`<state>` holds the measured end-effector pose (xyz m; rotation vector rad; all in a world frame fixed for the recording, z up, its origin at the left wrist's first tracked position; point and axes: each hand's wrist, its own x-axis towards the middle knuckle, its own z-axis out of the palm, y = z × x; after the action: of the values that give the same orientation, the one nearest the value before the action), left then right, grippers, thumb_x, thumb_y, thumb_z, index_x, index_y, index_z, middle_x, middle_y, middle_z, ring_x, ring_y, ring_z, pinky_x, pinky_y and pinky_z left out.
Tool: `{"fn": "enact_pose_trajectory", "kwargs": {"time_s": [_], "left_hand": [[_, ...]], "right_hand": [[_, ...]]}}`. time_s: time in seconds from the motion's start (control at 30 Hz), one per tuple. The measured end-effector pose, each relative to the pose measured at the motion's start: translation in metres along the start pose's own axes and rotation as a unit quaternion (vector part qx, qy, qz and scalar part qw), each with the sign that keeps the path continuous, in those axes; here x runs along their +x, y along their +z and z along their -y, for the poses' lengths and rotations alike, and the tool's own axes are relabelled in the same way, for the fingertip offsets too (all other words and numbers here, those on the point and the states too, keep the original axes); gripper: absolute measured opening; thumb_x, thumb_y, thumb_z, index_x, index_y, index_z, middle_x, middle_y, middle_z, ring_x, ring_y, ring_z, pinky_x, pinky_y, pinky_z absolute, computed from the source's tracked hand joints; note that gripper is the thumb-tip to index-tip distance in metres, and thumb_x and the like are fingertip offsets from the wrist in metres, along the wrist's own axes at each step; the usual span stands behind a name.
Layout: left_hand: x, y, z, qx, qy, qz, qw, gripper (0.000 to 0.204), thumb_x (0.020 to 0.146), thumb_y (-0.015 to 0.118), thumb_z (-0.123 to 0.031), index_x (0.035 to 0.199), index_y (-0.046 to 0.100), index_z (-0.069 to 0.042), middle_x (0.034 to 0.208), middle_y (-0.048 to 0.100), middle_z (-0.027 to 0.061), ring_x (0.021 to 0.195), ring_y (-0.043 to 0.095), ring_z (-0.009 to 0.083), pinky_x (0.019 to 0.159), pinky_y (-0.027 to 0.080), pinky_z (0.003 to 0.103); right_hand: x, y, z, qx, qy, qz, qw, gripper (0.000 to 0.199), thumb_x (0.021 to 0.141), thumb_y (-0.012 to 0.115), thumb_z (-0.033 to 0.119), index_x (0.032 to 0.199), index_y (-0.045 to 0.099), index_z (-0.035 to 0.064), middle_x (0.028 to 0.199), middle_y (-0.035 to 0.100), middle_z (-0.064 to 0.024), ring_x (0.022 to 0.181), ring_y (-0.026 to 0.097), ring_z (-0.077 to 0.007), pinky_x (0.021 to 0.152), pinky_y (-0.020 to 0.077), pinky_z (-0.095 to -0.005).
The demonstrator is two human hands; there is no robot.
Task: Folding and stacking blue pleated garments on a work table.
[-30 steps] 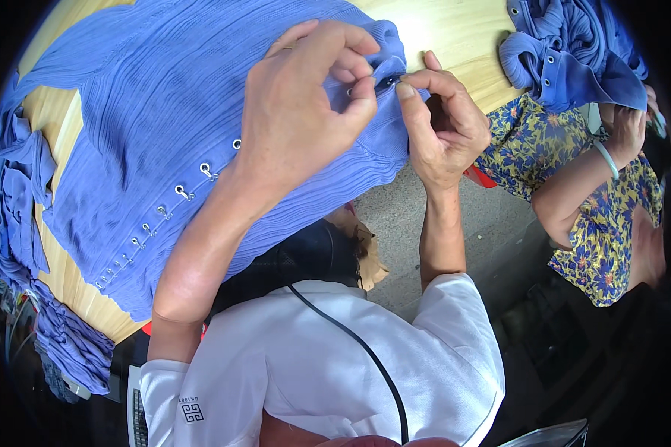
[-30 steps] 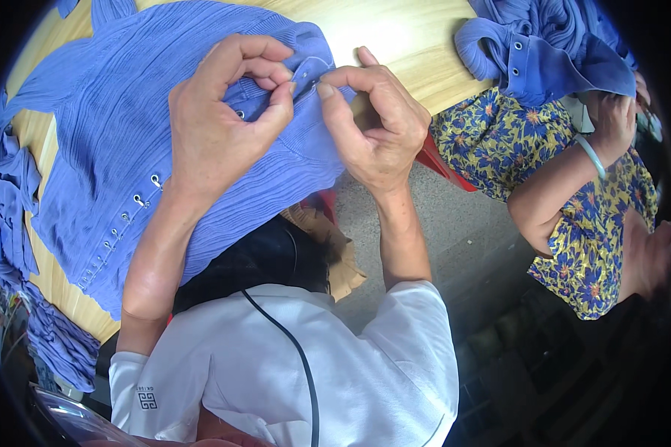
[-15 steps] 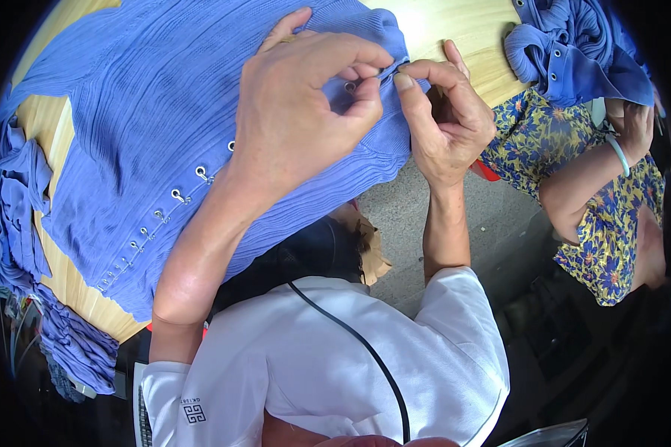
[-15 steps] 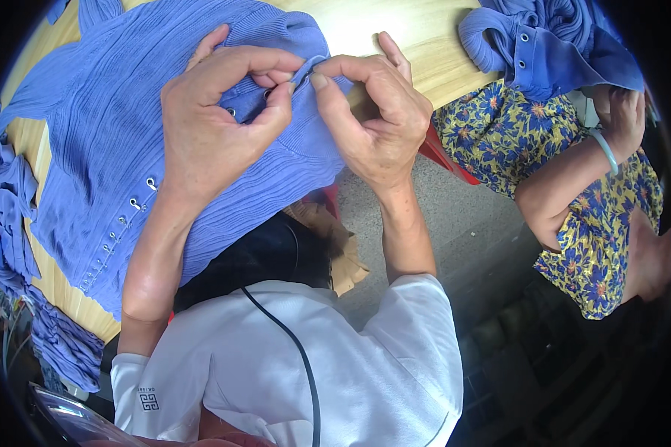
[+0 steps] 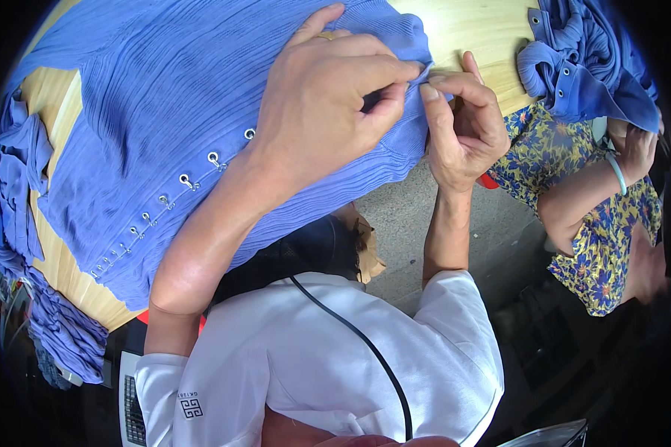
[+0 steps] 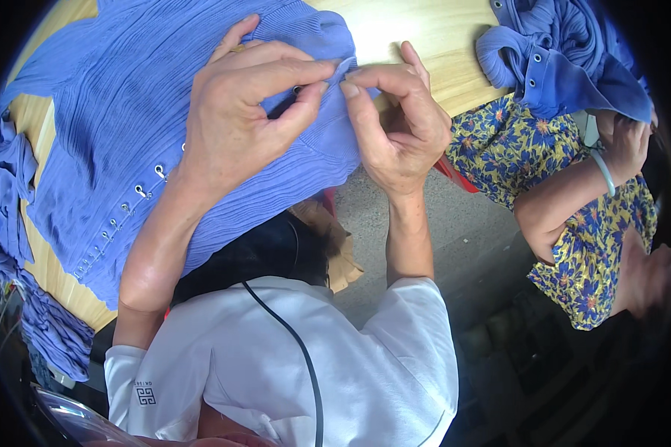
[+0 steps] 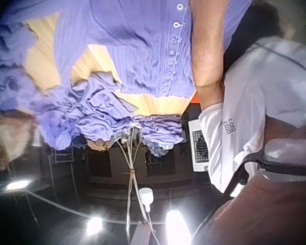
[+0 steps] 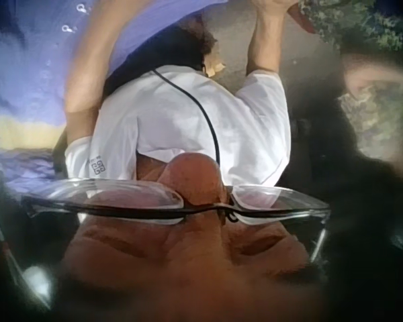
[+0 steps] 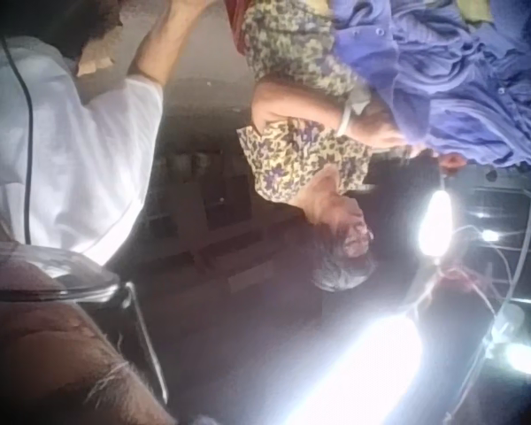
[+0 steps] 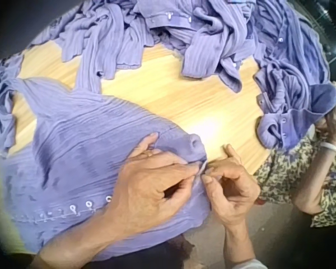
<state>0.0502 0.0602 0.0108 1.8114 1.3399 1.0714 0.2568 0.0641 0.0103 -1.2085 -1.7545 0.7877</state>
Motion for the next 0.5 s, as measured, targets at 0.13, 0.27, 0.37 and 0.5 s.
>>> {"fn": "enact_pose_trajectory", "kwargs": {"time_s": [0.13, 0.27, 0.37, 0.5], "left_hand": [[0.000, 0.002, -0.003, 0.005, -0.001, 0.008, 1.000, 0.025, 0.086, 0.083, -0.005, 0.109, 0.086, -0.014, 0.091, 0.077, -0.0002, 0.083, 0.075, 0.0190, 0.117, 0.047, 0.056], [-0.006, 0.010, -0.002, 0.060, 0.063, -0.036, 0.996, 0.032, 0.085, 0.084, -0.005, 0.116, 0.086, -0.014, 0.093, 0.074, -0.0017, 0.085, 0.072, 0.0195, 0.116, 0.049, 0.056], [-0.006, 0.012, -0.004, 0.073, 0.083, -0.049, 0.993, 0.036, 0.084, 0.084, -0.007, 0.120, 0.085, -0.013, 0.096, 0.073, -0.0016, 0.090, 0.070, 0.0204, 0.116, 0.048, 0.055], [-0.005, 0.010, -0.006, 0.092, 0.078, -0.012, 0.993, 0.038, 0.085, 0.086, -0.012, 0.123, 0.084, -0.014, 0.100, 0.071, -0.0010, 0.093, 0.068, 0.0216, 0.119, 0.044, 0.055]], "right_hand": [[0.000, -0.006, -0.001, 0.040, 0.020, 0.007, 0.999, 0.013, 0.090, 0.080, -0.003, 0.102, 0.077, 0.0029, 0.096, 0.080, -0.0070, 0.095, 0.075, -0.0170, 0.125, 0.0411, -0.0554], [0.001, -0.006, -0.003, 0.074, 0.031, 0.007, 0.997, 0.016, 0.090, 0.082, -0.003, 0.103, 0.076, 0.0023, 0.098, 0.080, -0.0075, 0.096, 0.075, -0.0172, 0.124, 0.0425, -0.0540], [0.000, -0.005, -0.003, 0.086, 0.041, 0.005, 0.995, 0.016, 0.089, 0.084, -0.003, 0.103, 0.076, 0.0005, 0.097, 0.080, -0.0081, 0.097, 0.075, -0.0173, 0.124, 0.0431, -0.0535], [-0.001, -0.004, -0.002, 0.091, 0.067, -0.024, 0.993, 0.015, 0.090, 0.084, -0.004, 0.102, 0.075, -0.0019, 0.094, 0.078, -0.0070, 0.093, 0.074, -0.0146, 0.126, 0.0426, -0.0538]]}}
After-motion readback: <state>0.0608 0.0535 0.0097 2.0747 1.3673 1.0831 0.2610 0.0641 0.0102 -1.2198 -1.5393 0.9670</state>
